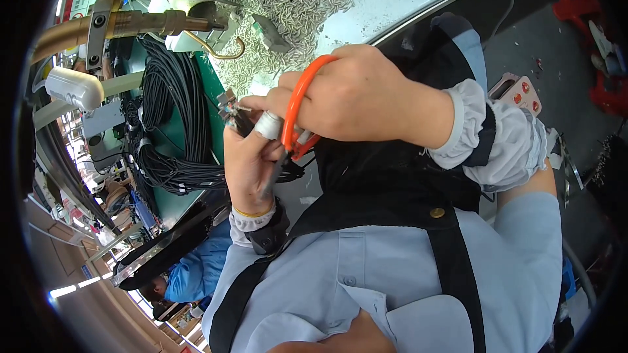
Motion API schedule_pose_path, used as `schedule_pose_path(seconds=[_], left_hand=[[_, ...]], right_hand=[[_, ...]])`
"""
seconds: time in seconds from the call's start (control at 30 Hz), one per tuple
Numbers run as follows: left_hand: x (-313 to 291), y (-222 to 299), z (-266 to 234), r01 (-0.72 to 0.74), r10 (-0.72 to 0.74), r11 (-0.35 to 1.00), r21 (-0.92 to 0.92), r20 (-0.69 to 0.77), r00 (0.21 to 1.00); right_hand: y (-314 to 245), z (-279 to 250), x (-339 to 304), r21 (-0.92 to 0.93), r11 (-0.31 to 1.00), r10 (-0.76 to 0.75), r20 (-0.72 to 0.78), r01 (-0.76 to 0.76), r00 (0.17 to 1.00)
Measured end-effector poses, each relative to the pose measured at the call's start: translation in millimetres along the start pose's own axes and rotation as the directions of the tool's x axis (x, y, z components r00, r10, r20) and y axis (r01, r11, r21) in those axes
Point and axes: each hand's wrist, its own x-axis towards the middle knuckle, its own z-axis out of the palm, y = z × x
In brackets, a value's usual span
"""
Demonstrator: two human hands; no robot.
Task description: The person cuts a zip tie from a bundle of cables using shears, then picks up a group of cables and trims the ends of the individual wires.
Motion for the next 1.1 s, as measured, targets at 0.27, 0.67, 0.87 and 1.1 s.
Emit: schedule_pose_path(seconds=[0.27, 0.67, 0.87, 1.1], left_hand=[[-1.9, -17.7, 11.3, -0.580, 0.666, 0.609, 0.541, 0.048, 0.745], [-4.4, -8.1, 10.5, -0.247, 0.242, 0.969, 0.000, -0.189, 0.952], [2.1, -5.2, 12.0, -0.258, 0.294, 0.946, 0.196, -0.187, 0.937], [61.4, 8.7, -10.5, -0.096, 0.110, 0.965, -0.242, 0.044, 0.993]], right_hand=[[-22.9, 6.5, -2.9, 0.631, 0.592, 0.517, 0.180, -0.501, 0.837], [-24.5, -12.5, -6.7, 0.399, 0.512, 0.539, 0.541, -0.761, 0.646], [-28.3, -5.3, -9.2, 0.430, 0.413, 0.516, 0.616, -0.803, 0.596], [-9.7, 3.2, 7.1, 0.609, -0.066, 0.646, 0.630, -0.791, 0.431]])
